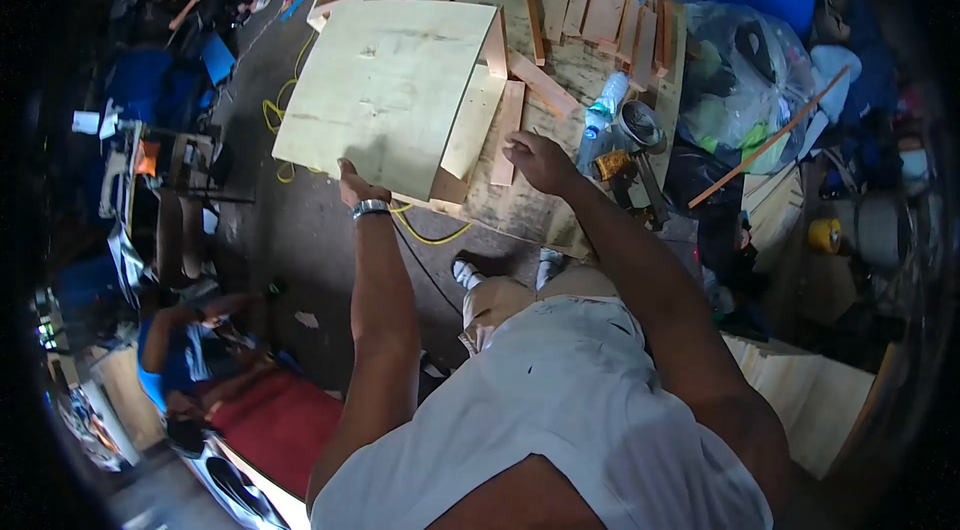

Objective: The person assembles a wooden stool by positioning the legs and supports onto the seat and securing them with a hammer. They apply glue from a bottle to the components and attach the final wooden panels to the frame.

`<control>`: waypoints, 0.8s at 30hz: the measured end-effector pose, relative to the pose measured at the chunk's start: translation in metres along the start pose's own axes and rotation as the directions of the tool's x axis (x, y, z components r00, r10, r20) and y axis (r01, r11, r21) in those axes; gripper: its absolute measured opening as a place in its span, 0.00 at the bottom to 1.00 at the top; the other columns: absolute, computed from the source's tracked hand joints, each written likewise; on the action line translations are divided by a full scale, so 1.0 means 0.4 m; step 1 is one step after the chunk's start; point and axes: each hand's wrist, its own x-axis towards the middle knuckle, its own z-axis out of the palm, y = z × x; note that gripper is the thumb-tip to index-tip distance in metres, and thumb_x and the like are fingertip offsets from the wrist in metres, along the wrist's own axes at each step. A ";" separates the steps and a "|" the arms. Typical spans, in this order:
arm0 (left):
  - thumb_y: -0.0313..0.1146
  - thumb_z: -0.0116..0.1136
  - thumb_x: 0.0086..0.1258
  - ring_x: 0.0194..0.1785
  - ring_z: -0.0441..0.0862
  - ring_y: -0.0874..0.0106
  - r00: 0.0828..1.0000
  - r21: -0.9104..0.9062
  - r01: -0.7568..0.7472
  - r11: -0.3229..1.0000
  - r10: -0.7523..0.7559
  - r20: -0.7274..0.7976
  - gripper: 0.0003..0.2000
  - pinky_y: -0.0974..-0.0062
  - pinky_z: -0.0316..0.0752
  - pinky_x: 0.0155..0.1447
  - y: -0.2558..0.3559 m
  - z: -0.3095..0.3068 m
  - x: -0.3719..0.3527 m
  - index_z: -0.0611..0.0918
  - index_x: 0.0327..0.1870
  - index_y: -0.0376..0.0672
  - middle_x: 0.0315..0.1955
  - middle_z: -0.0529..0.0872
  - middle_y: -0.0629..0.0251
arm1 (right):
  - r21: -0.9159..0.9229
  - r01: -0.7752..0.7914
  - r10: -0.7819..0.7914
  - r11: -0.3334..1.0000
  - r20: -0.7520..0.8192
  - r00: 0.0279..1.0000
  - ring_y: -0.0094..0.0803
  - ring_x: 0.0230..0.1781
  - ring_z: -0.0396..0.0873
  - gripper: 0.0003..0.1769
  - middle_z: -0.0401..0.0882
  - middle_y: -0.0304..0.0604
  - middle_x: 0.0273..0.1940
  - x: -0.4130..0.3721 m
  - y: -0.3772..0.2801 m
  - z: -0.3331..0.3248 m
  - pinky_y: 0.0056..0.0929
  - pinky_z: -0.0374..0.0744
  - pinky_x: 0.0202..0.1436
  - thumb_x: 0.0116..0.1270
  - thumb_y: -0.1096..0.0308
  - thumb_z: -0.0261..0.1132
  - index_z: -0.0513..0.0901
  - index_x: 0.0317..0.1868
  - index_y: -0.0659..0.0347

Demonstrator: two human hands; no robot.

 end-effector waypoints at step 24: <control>0.49 0.54 0.75 0.57 0.80 0.60 0.999 -0.097 0.017 0.995 -0.020 -0.038 0.28 0.58 0.78 0.58 0.032 0.067 -0.051 0.72 0.67 0.35 0.62 0.77 0.58 | 0.623 -0.249 0.275 0.741 0.056 0.960 0.30 0.37 0.80 0.15 0.79 0.40 0.40 0.302 -0.157 0.167 0.32 0.85 0.46 0.67 0.66 0.68 0.78 0.50 0.62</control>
